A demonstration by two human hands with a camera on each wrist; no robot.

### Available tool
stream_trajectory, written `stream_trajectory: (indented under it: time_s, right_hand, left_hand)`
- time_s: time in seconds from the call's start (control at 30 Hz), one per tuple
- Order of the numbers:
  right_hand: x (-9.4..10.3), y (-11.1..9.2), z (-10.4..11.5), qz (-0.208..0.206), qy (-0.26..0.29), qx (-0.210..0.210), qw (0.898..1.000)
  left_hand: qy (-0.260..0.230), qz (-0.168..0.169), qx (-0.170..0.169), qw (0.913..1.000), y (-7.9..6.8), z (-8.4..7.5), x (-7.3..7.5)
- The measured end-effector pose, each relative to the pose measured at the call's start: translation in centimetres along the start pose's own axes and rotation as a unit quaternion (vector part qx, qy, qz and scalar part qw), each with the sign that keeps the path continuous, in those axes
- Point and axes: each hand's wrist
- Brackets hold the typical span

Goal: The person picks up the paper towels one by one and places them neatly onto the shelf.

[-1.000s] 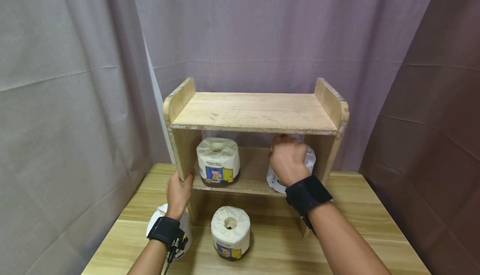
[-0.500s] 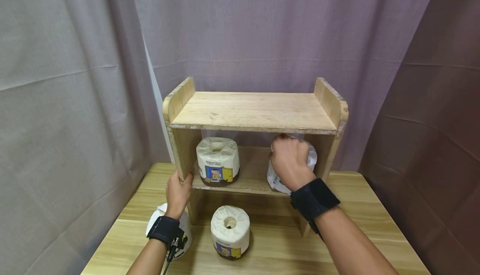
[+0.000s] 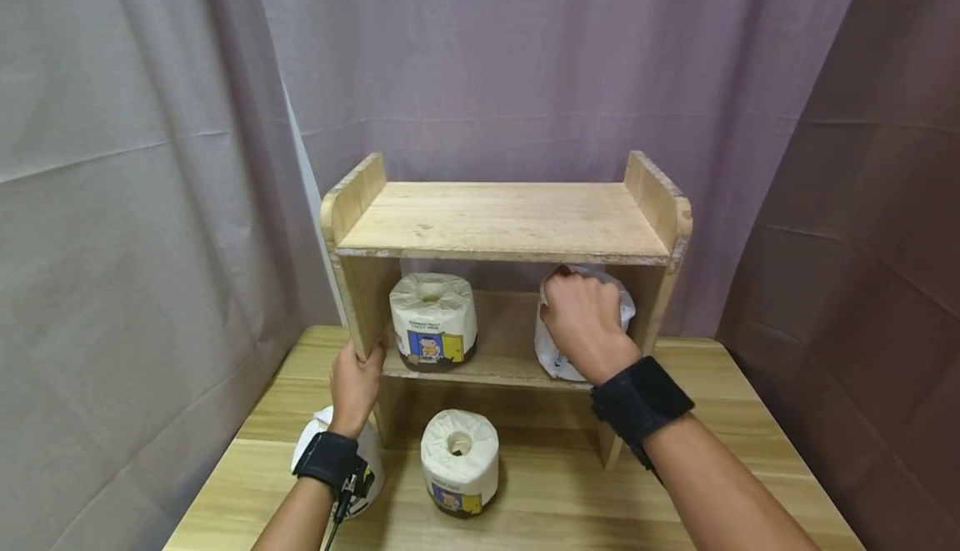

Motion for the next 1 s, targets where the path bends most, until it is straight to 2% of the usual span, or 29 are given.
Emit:
stream_trajectory:
  time_s: [0.3, 1.0]
  right_hand:
    - [0.0, -0.3, -0.8, 0.028, 0.016, -0.002, 0.999]
    - [0.6, -1.2, -2.0, 0.056, 0.033, 0.039, 0.997]
  left_hand:
    - [0.0, 0.001, -0.002, 1.0, 0.0, 0.1, 0.0]
    - [0.004, 0.008, 0.012, 0.9999, -0.1, 0.0, 0.0]
Point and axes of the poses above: each hand's wrist, its own y-axis towards the middle knuckle, its own x-axis out of the back of the hand, z = x × y, and after that the axes turned 2 degrees about -z, right-handed
